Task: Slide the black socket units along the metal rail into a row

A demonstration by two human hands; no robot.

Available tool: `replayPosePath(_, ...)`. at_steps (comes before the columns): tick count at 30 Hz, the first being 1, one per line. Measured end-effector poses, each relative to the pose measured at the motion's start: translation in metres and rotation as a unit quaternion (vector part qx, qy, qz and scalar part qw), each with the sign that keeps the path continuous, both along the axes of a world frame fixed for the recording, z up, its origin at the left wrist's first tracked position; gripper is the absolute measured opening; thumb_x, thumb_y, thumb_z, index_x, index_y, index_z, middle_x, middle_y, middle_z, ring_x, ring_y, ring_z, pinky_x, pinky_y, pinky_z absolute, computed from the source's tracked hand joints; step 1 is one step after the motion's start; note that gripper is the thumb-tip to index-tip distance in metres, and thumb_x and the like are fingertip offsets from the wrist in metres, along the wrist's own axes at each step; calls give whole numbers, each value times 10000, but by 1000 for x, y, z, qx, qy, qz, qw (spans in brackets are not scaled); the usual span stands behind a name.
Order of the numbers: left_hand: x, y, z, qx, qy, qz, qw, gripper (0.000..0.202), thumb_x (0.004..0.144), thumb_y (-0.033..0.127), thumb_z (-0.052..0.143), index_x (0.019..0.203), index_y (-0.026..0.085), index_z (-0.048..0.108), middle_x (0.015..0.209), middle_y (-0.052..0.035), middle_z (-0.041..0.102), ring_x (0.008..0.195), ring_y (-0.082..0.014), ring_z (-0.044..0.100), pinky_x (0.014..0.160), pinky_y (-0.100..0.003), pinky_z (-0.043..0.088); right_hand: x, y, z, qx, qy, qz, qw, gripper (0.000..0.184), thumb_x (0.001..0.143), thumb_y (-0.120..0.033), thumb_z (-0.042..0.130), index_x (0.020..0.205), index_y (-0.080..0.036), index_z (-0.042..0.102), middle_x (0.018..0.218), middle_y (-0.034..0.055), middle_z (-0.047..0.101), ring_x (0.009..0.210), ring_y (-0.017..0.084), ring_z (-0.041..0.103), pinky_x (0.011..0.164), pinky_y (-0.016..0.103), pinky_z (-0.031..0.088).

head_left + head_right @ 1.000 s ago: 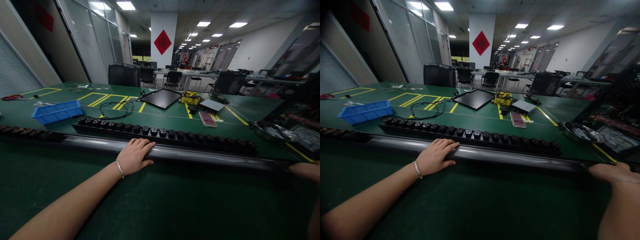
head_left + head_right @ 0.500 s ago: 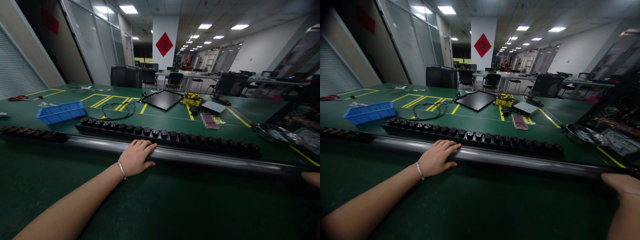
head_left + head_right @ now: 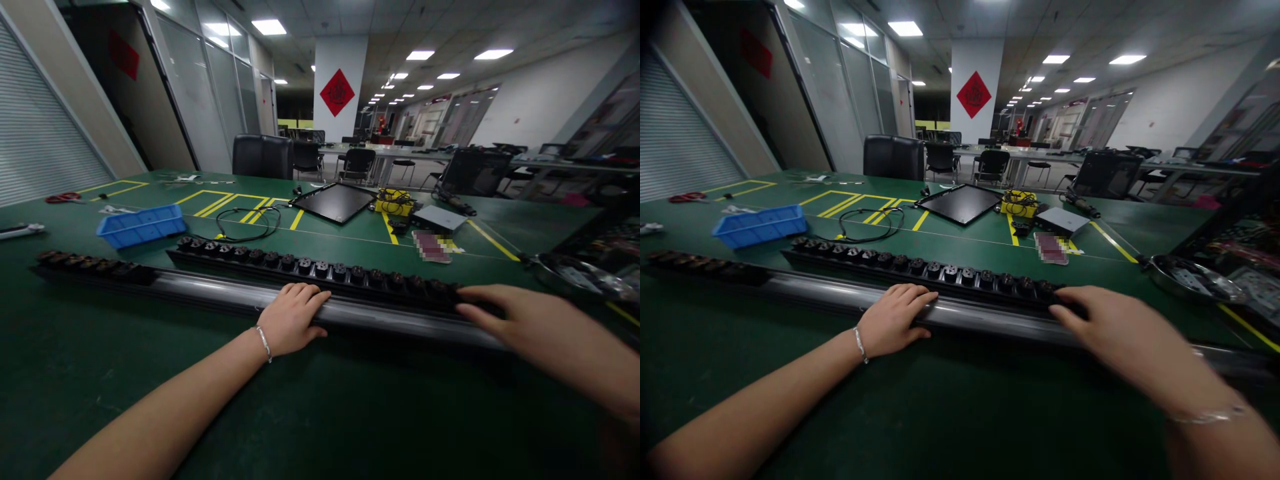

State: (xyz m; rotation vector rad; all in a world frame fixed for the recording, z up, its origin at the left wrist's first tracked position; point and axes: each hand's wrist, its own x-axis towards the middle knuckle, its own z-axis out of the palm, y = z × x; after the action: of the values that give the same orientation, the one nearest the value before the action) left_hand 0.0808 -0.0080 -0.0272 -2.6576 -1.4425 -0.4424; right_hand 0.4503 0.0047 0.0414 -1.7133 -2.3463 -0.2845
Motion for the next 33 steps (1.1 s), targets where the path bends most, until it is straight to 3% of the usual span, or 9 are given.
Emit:
replayPosePath(3, 19, -4, -1, 4, -23, -12, 1000, 682, 689, 458, 700, 1242, 175, 417, 1222, -89, 538, 1110, -255, 481, 966, -416, 357, -92, -17, -27, 5, -6, 116, 993, 392, 801, -392, 550, 1111, -163, 618, 1124, 89, 609, 1008, 233, 573, 898, 382, 468)
replayPosePath(5, 32, -7, -2, 1, -40, -20, 999, 645, 671, 450, 717, 1179, 163, 442, 1173, -88, 564, 1074, -252, 504, 944, -409, 377, -124, -21, -48, 7, -12, 165, 986, 508, 743, -376, 634, 1181, -130, 565, 1211, 110, 558, 1119, 249, 507, 979, 389, 416)
replayPosePath(7, 43, -9, -3, -1, -54, -25, 998, 587, 666, 432, 725, 1113, 160, 460, 1136, -89, 583, 1054, -250, 519, 927, -405, 393, -133, -21, -64, 1, -16, 179, 984, 623, 698, -369, 683, 1241, -119, 508, 1250, 129, 523, 1146, 267, 478, 991, 419, 396)
replayPosePath(10, 49, -12, -3, -1, -57, -30, 998, 540, 677, 413, 720, 1077, 148, 473, 1146, -106, 589, 1075, -247, 523, 946, -392, 392, -129, -16, -71, -25, -23, 176, 984, 647, 704, -376, 679, 1266, -130, 473, 1215, 133, 530, 1067, 266, 508, 931, 437, 421)
replayPosePath(14, 41, -15, -3, 9, -15, -48, 999, 565, 727, 384, 684, 1181, 146, 445, 1289, -101, 526, 1176, -233, 477, 1008, -378, 345, -125, -14, -60, -69, -43, 167, 983, 595, 706, -367, 664, 1238, -161, 494, 1135, 116, 551, 987, 255, 524, 855, 409, 447)
replayPosePath(19, 23, -14, -6, 16, 32, -9, 999, 717, 731, 514, 641, 1299, 162, 382, 1358, -107, 473, 1224, -269, 441, 1013, -430, 327, -111, -17, -46, -126, -68, 96, 985, 664, 664, -341, 663, 1278, -181, 468, 1132, 107, 528, 981, 258, 514, 858, 397, 432)
replayPosePath(26, 8, -7, -9, 15, 33, -13, 999, 630, 784, 501, 587, 1304, 201, 398, 1381, -73, 456, 1261, -250, 409, 1023, -417, 329, -82, -7, -37, -206, -100, 8, 973, 603, 608, -250, 601, 1201, -184, 517, 1121, 103, 506, 980, 259, 512, 789, 367, 440)
replayPosePath(30, -9, -4, 7, 19, 3, -27, 999, 464, 851, 479, 497, 1211, 186, 492, 1269, -70, 551, 1182, -217, 481, 985, -366, 381, -68, -2, -39, -216, -112, -29, 970, 590, 562, -150, 540, 1152, -174, 550, 1098, 115, 513, 920, 245, 538, 739, 349, 439)
replayPosePath(33, -30, -3, 23, 42, -16, 27, 999, 297, 911, 376, 400, 1055, 187, 579, 1084, -62, 626, 1016, -190, 559, 914, -346, 433, -61, -1, -42, -211, -116, -42, 970, 575, 542, -124, 517, 1111, -179, 576, 1091, 121, 519, 896, 247, 551, 706, 340, 438)
